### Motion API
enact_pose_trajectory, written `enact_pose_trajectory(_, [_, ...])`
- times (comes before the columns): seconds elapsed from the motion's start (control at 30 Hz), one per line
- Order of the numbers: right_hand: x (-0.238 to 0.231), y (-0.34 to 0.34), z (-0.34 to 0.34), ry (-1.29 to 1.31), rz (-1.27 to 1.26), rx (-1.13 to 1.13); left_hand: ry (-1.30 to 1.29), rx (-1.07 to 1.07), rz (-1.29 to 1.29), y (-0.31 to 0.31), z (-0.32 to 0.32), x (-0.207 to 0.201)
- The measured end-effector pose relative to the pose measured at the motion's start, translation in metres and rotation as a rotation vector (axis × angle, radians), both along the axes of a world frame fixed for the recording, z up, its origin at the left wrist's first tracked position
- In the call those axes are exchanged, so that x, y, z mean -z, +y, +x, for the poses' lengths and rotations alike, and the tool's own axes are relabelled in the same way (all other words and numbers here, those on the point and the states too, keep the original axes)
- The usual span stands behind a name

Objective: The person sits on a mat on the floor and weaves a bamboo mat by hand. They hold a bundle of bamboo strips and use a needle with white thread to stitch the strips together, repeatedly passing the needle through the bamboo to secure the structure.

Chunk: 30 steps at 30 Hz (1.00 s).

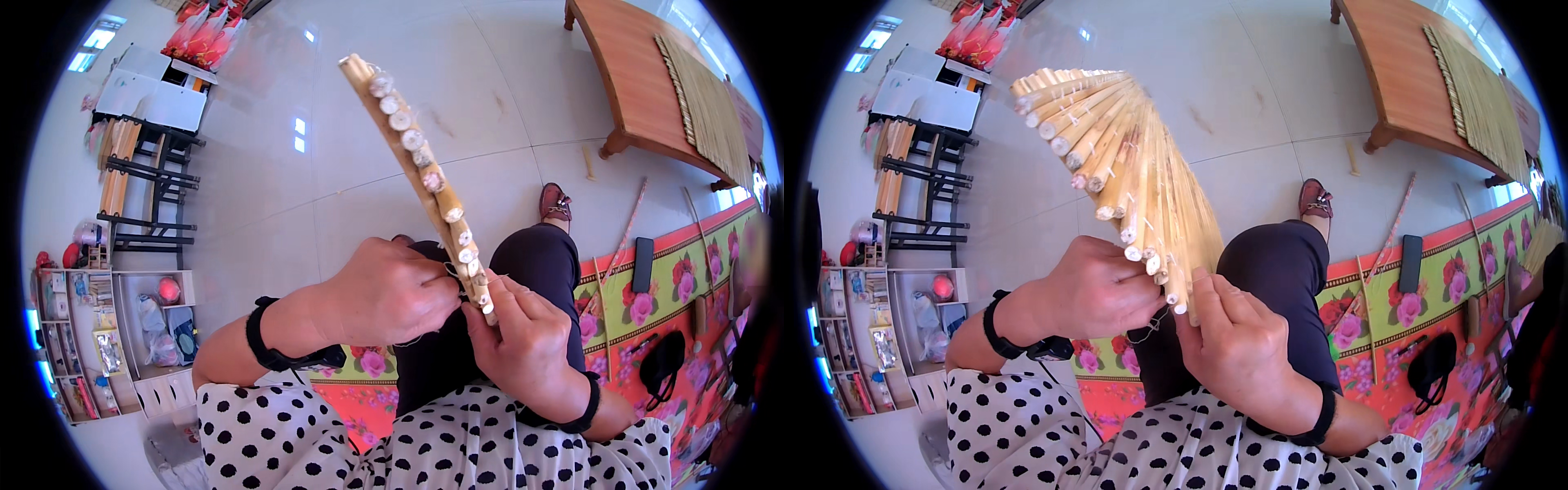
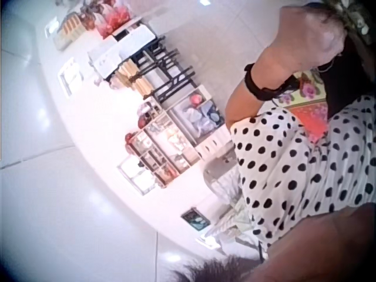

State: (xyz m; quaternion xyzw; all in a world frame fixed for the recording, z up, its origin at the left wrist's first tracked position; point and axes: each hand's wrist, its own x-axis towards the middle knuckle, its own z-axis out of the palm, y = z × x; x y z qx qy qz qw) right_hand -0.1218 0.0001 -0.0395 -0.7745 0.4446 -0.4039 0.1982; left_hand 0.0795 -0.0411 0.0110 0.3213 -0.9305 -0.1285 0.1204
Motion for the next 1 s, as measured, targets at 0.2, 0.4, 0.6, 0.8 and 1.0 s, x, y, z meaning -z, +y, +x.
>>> enact_pose_trajectory(0.2, [-0.002, 0.003, -0.001, -0.011, 0.042, -0.007, 0.011, 0.141, -0.015, -0.009, 0.000, 0.000])
enact_pose_trajectory(0.4, [0.000, 0.001, -0.007, -0.020, 0.038, 0.052, -0.367, 0.304, 0.153, 0.027, 0.051, 0.001])
enact_pose_trajectory(0.6, [0.004, -0.005, -0.006, -0.064, 0.012, 0.062, -0.080, -0.108, 0.022, 0.049, 0.053, -0.017])
enact_pose_trajectory(0.8, [0.005, -0.002, -0.011, -0.059, 0.064, 0.024, 0.434, -0.374, -0.025, 0.062, 0.014, 0.024])
enact_pose_trajectory(1.0, [0.001, -0.002, -0.008, -0.049, 0.072, 0.034, 0.540, -0.425, -0.101, 0.064, -0.007, 0.029])
